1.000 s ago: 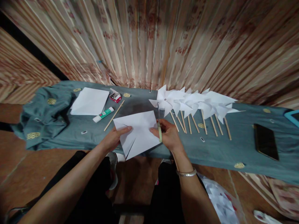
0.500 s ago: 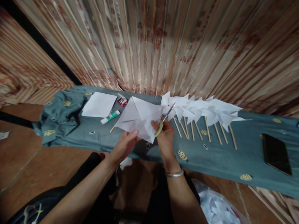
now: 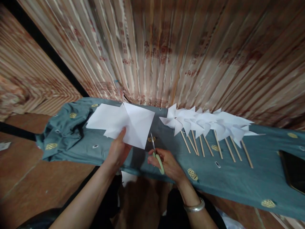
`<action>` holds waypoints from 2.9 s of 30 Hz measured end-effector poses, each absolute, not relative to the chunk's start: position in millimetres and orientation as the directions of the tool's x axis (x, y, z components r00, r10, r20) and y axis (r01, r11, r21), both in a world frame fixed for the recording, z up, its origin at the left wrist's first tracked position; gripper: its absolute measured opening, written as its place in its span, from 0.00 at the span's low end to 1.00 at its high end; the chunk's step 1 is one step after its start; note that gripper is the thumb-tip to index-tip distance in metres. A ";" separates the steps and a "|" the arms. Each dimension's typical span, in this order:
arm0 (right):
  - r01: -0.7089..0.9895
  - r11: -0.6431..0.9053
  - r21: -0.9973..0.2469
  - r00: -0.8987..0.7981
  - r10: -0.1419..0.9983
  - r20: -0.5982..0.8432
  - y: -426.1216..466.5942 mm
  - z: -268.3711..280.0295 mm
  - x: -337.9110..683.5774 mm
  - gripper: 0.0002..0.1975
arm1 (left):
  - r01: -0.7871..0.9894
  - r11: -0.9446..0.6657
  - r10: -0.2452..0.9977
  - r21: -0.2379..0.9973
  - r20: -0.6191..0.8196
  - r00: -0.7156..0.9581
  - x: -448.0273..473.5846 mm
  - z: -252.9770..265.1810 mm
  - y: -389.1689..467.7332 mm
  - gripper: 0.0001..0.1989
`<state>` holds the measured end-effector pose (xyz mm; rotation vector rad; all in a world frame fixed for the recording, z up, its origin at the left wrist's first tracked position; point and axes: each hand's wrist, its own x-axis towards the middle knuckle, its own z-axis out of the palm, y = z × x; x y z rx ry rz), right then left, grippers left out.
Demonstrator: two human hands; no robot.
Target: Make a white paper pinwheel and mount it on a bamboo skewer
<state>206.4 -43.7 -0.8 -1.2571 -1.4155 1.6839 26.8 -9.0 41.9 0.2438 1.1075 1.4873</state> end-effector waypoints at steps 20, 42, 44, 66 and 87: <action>0.133 -0.301 -0.944 -0.518 0.791 -0.325 -55.7 -8.1 198.8 0.22 | -0.702 0.106 0.875 0.704 -0.402 -0.271 33.1 34.6 -9.3 0.17; 0.142 -0.293 -0.946 -0.521 0.790 -0.323 -52.3 -6.4 195.6 0.24 | -0.689 0.106 0.880 0.717 -0.390 -0.271 31.6 36.7 -12.4 0.16; 0.138 -0.301 -0.944 -0.519 0.790 -0.328 -52.3 -6.3 195.0 0.24 | -0.694 0.099 0.879 0.713 -0.390 -0.275 31.2 36.5 -12.5 0.16; 0.116 -0.365 -0.924 -0.488 0.789 -0.373 -55.3 -9.2 191.3 0.25 | -0.721 0.051 0.897 0.691 -0.349 -0.271 27.7 35.2 -12.4 0.17; 0.074 -0.398 -0.914 -0.487 0.786 -0.382 -54.3 -8.6 187.6 0.25 | -0.737 0.015 0.902 0.676 -0.328 -0.282 23.5 32.7 -12.0 0.16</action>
